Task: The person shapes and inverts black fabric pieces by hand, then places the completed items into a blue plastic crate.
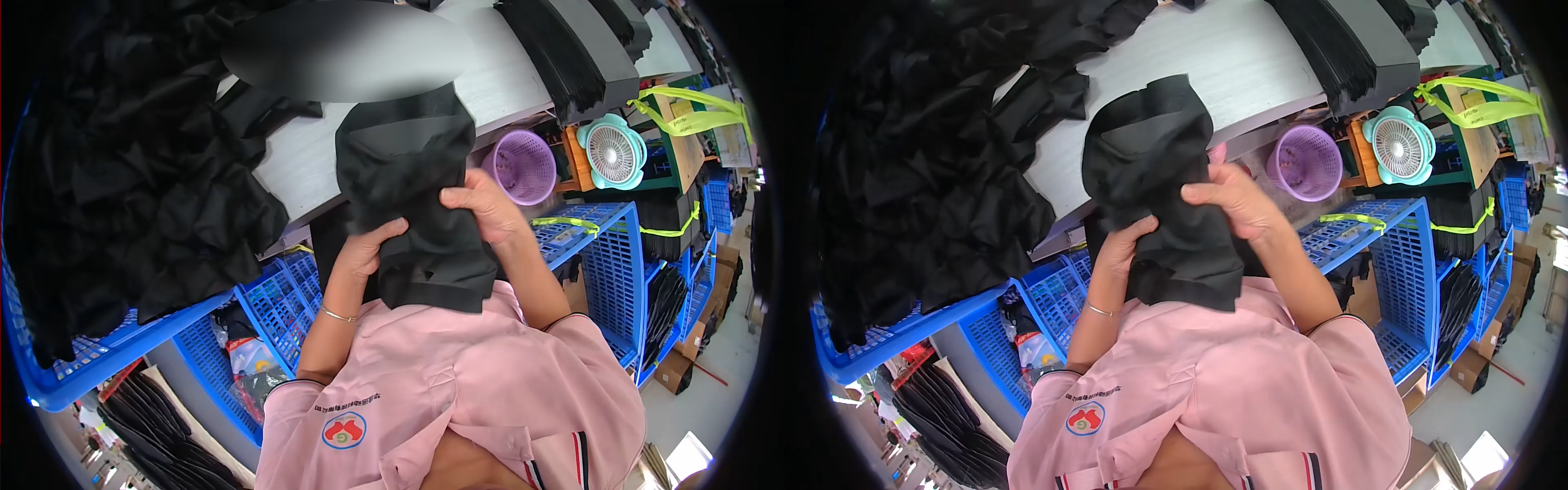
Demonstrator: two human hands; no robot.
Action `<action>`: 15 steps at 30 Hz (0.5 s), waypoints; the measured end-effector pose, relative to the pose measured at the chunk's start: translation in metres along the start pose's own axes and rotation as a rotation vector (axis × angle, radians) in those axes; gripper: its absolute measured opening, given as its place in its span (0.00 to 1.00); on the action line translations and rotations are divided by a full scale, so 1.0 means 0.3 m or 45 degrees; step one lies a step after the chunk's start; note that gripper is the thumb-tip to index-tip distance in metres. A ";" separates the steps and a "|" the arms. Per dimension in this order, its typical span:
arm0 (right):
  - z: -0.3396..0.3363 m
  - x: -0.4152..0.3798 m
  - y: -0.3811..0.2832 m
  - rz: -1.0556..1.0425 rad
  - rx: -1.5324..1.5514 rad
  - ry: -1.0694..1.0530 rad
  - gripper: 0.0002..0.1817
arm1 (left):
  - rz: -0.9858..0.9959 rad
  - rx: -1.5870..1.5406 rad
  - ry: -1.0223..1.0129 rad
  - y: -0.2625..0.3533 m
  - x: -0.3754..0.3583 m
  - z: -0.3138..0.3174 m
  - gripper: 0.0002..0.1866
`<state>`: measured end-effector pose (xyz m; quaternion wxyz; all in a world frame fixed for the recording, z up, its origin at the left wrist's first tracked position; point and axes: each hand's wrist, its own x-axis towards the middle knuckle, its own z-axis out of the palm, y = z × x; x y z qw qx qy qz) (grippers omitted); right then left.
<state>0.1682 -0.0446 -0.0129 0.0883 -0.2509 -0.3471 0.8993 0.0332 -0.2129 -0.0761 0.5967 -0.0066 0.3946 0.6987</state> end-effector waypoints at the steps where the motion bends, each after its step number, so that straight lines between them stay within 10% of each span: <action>1: 0.004 0.009 0.008 0.010 0.020 0.014 0.19 | 0.013 0.033 0.041 0.003 -0.004 0.018 0.26; 9: -0.009 0.017 0.057 -0.165 -0.674 0.311 0.15 | 0.284 0.309 0.321 0.050 -0.020 0.137 0.22; 15: -0.071 -0.026 -0.008 0.057 -0.661 0.161 0.16 | 0.109 -0.217 -0.024 0.070 0.004 0.047 0.19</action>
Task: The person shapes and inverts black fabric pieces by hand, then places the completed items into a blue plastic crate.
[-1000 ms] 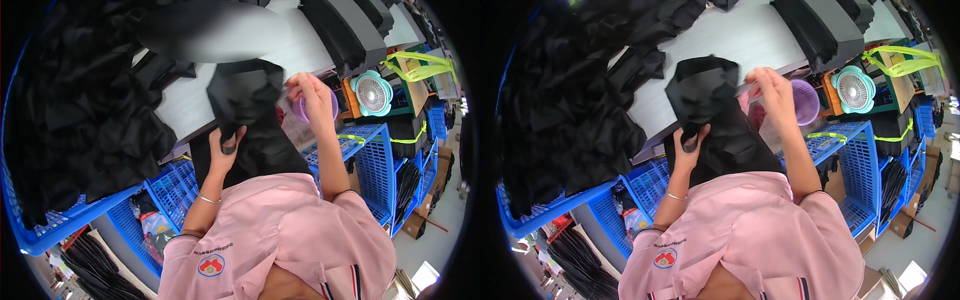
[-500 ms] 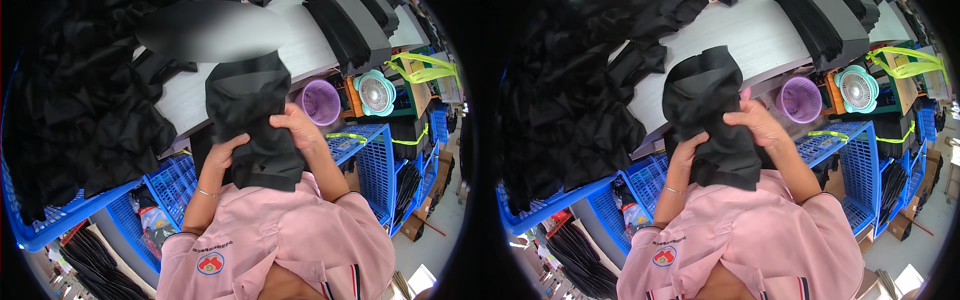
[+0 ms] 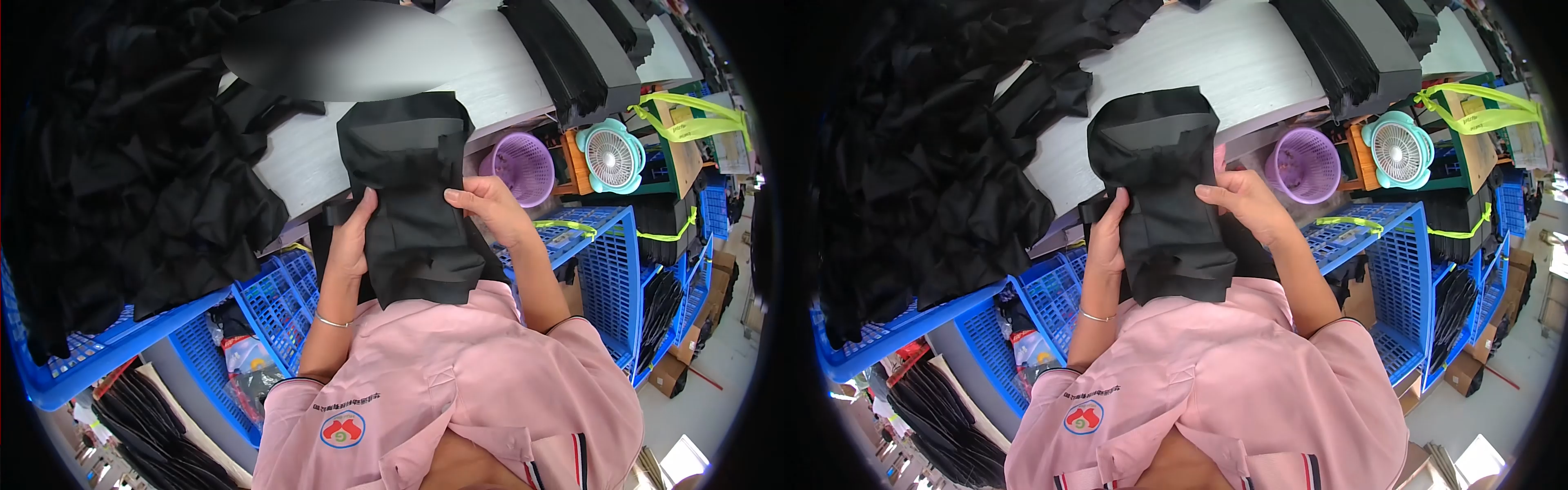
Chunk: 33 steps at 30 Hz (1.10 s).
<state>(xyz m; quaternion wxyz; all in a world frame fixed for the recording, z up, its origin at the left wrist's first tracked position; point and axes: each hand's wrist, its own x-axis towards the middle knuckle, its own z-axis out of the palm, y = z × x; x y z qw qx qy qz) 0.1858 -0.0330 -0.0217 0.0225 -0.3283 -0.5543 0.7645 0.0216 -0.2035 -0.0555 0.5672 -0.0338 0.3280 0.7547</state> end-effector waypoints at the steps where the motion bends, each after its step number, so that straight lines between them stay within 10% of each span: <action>1: 0.000 0.009 0.010 0.024 0.111 -0.013 0.15 | -0.037 -0.026 -0.008 -0.004 0.000 -0.009 0.19; 6: 0.096 0.010 0.001 -0.014 0.554 -0.096 0.16 | 0.073 0.107 0.024 -0.039 0.024 -0.008 0.23; 14: 0.015 0.079 0.141 -0.196 -0.334 0.308 0.17 | 0.278 0.563 0.196 -0.050 -0.022 0.037 0.22; 29: 0.166 0.001 0.014 -0.091 0.837 -0.021 0.17 | 0.089 0.146 -0.013 -0.032 0.012 0.024 0.21; 33: 0.014 0.140 0.116 -0.172 -0.076 0.283 0.19 | 0.160 0.519 0.096 -0.040 -0.017 0.059 0.25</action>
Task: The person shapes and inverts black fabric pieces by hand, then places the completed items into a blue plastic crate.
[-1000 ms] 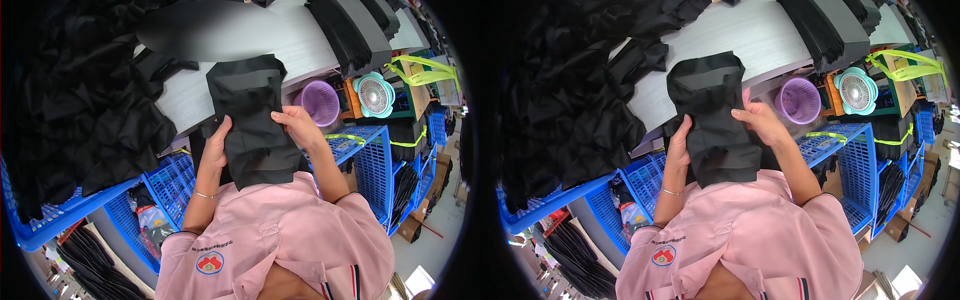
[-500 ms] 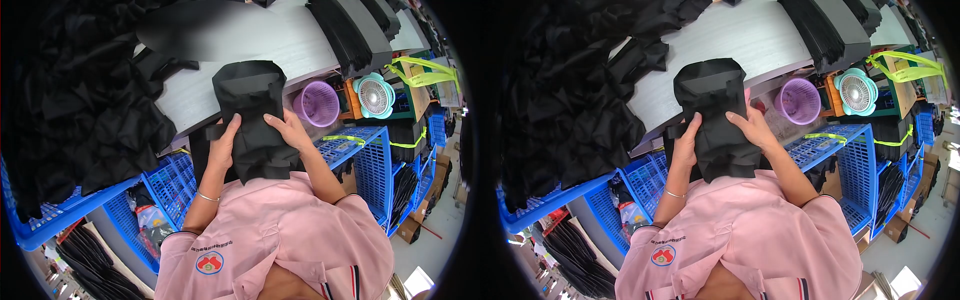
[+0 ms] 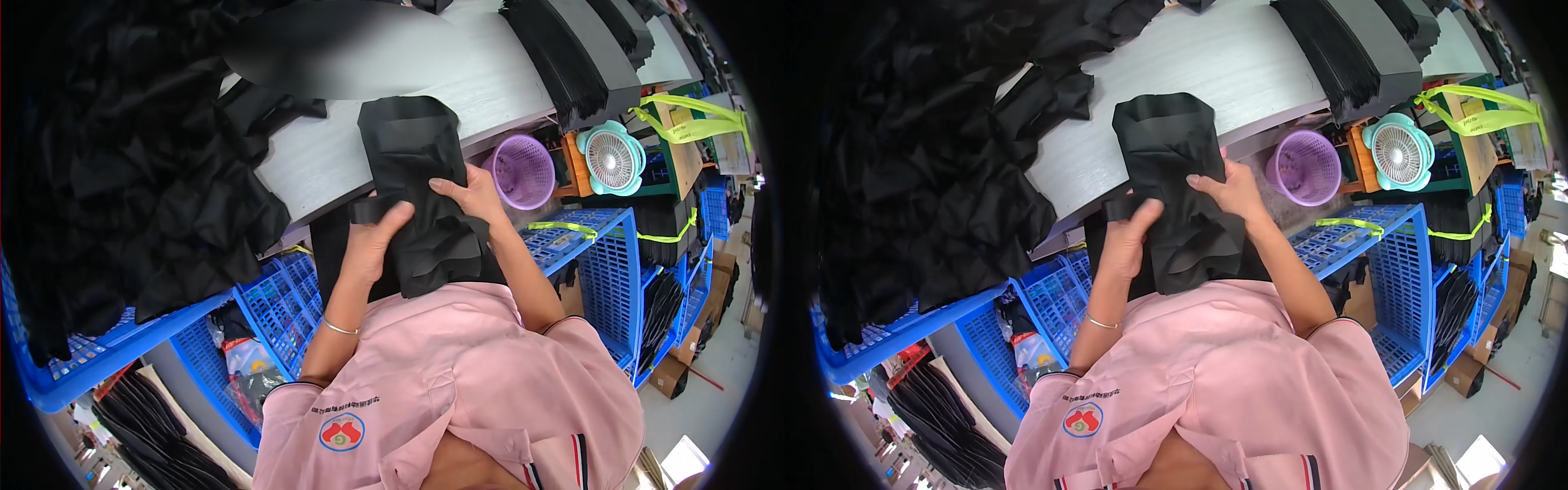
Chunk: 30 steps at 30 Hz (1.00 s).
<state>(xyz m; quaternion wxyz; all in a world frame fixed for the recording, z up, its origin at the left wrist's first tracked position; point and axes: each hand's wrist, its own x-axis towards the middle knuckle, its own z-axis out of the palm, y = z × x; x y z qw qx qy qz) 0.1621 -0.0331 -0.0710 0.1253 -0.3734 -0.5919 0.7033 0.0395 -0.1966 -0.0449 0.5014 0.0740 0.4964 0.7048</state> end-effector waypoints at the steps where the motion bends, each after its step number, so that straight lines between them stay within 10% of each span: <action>1: 0.010 -0.010 -0.022 -0.013 0.075 -0.031 0.19 | -0.067 -0.007 0.047 0.013 0.000 0.009 0.25; 18: 0.081 -0.087 -0.188 -0.066 0.409 -0.045 0.16 | 0.173 0.083 0.186 0.130 0.095 -0.023 0.21; 27: 0.003 0.171 -0.104 -0.197 -0.162 0.348 0.23 | 1.164 1.023 0.671 0.180 0.227 -0.090 0.24; 30: -0.005 0.161 -0.124 -0.178 -0.423 0.316 0.24 | 1.010 1.187 0.015 0.257 0.201 -0.072 0.17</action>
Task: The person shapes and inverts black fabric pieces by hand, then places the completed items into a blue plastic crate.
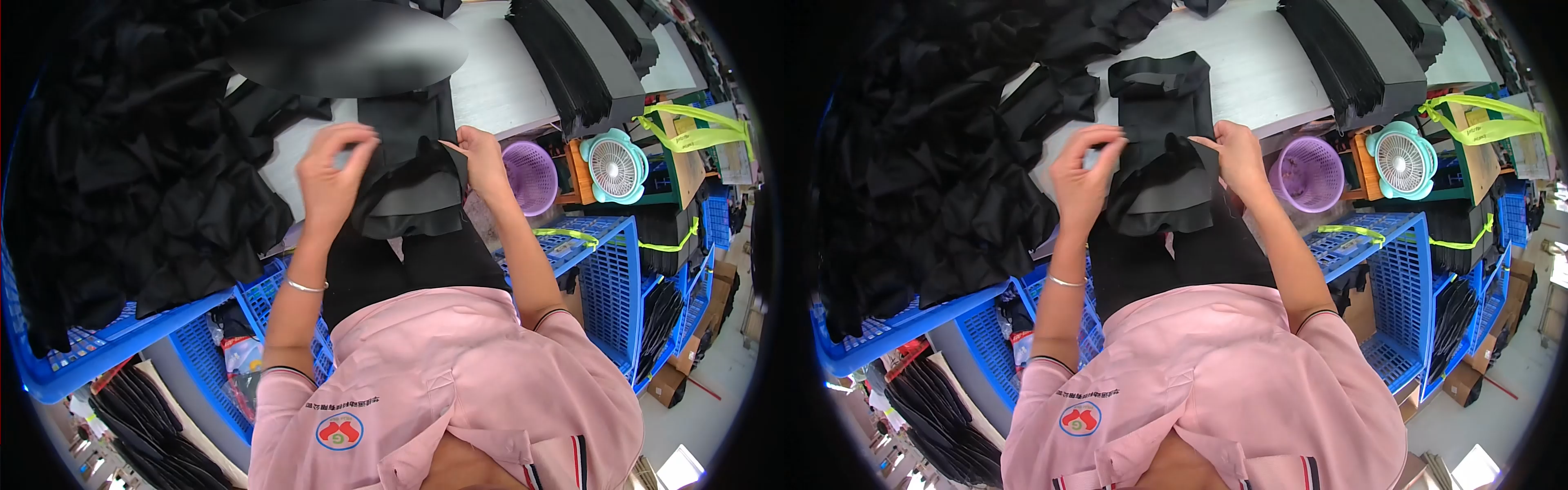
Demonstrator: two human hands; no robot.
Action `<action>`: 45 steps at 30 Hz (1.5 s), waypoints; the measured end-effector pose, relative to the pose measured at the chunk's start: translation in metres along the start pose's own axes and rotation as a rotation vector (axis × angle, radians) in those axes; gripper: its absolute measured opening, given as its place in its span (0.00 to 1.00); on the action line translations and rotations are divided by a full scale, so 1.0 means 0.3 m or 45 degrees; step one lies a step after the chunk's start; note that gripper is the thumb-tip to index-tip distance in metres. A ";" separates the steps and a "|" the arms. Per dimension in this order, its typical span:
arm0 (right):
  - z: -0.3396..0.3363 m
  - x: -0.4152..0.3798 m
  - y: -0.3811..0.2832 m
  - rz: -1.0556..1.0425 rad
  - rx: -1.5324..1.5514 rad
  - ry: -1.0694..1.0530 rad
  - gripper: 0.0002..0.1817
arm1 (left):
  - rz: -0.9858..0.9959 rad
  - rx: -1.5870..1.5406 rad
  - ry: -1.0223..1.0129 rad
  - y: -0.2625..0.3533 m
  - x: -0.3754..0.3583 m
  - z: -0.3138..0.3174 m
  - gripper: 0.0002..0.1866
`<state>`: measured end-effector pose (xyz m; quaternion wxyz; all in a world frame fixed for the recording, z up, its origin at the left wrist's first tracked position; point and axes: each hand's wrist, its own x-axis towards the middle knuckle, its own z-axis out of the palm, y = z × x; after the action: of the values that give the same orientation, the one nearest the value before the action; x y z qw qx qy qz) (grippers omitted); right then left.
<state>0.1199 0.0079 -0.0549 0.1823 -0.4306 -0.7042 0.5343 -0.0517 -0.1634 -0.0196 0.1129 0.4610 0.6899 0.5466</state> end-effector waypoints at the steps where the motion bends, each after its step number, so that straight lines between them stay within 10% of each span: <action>1: 0.003 0.000 -0.005 0.013 -0.009 -0.053 0.24 | 0.049 0.027 -0.194 0.012 0.020 0.009 0.16; 4: 0.010 0.000 0.039 -0.051 0.011 -0.158 0.24 | 0.310 0.212 -0.628 -0.072 0.114 0.083 0.21; 13: -0.084 -0.025 -0.034 0.349 0.518 -0.623 0.12 | 0.553 0.333 -0.419 -0.072 0.066 0.118 0.35; 19: -0.041 -0.088 -0.131 0.261 0.703 -0.392 0.11 | 0.606 0.335 -0.376 -0.049 0.067 0.101 0.30; 26: -0.018 -0.032 -0.016 -0.086 -0.479 0.048 0.29 | 0.672 0.768 -0.787 -0.046 0.086 0.127 0.30; 35: -0.144 -0.231 0.067 0.110 0.749 -0.187 0.27 | 0.687 0.863 -0.820 -0.065 0.105 0.211 0.33; 40: -0.140 -0.230 0.054 -0.440 0.084 -0.037 0.27 | 0.716 0.817 -0.822 -0.109 0.196 0.249 0.33; 45: -0.114 -0.145 0.019 -0.404 -0.048 0.314 0.13 | 0.710 0.864 -0.767 -0.128 0.231 0.269 0.34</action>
<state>0.1710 -0.0061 -0.0387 0.3410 -0.3795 -0.7455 0.4289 -0.0563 -0.0574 -0.0589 0.0010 0.7739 0.6163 0.1455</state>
